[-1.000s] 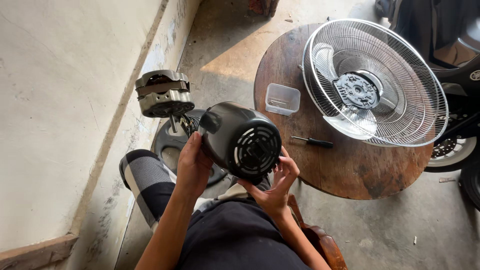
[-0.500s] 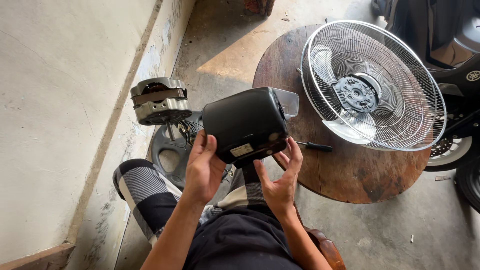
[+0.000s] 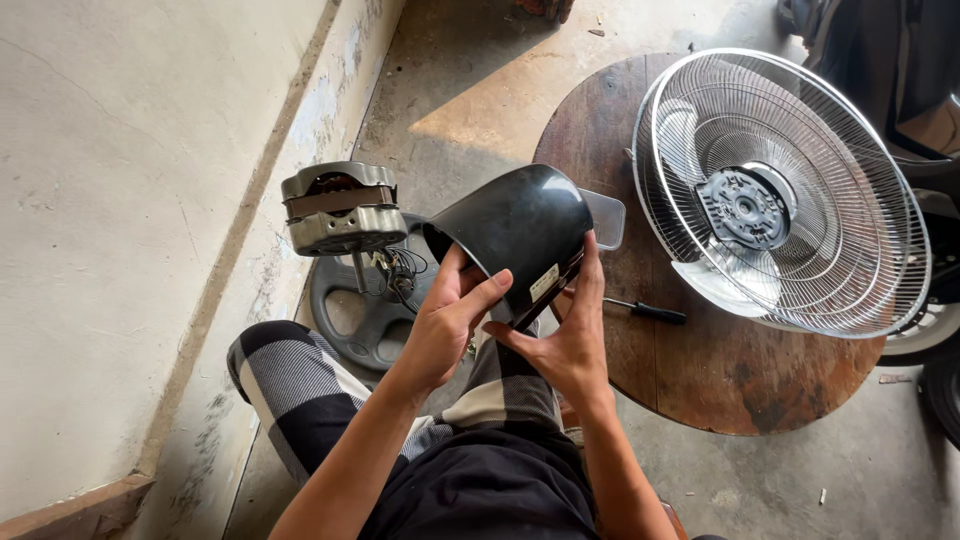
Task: The person uses a screwdriver to tighten a screw on the fan motor housing, then places the screwdriver on the table. They pick up the fan's rear cover and fit it onto the motor assembly.
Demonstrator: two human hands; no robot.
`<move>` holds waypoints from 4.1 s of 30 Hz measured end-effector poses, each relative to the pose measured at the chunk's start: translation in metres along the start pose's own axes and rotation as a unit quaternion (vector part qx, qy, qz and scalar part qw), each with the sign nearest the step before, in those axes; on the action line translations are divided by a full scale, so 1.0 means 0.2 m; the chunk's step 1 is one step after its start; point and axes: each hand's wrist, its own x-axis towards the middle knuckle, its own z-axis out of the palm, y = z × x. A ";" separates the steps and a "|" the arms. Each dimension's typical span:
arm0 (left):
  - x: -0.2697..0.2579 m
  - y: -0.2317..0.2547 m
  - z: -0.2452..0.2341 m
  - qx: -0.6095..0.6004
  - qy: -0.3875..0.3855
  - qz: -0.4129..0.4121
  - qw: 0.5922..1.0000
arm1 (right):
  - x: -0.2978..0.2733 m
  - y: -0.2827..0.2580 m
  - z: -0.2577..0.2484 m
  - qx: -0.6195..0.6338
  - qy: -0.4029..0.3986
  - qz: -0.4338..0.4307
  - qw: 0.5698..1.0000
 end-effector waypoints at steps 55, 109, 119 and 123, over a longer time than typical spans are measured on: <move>0.16 0.51 -0.75 0.288 0.172 0.229 0.914 | 1.02 0.24 0.60 0.327 -0.298 -0.078 0.893; -0.02 0.09 -0.93 0.332 0.173 0.257 0.891 | 0.46 0.23 0.67 0.220 -0.280 -0.026 0.934; 0.01 0.12 -1.02 0.270 0.125 0.183 0.937 | 0.46 0.24 0.70 0.263 -0.294 -0.051 0.918; 0.00 0.08 -0.99 0.280 0.140 0.246 0.917 | 0.51 0.23 0.68 0.290 -0.314 -0.049 0.903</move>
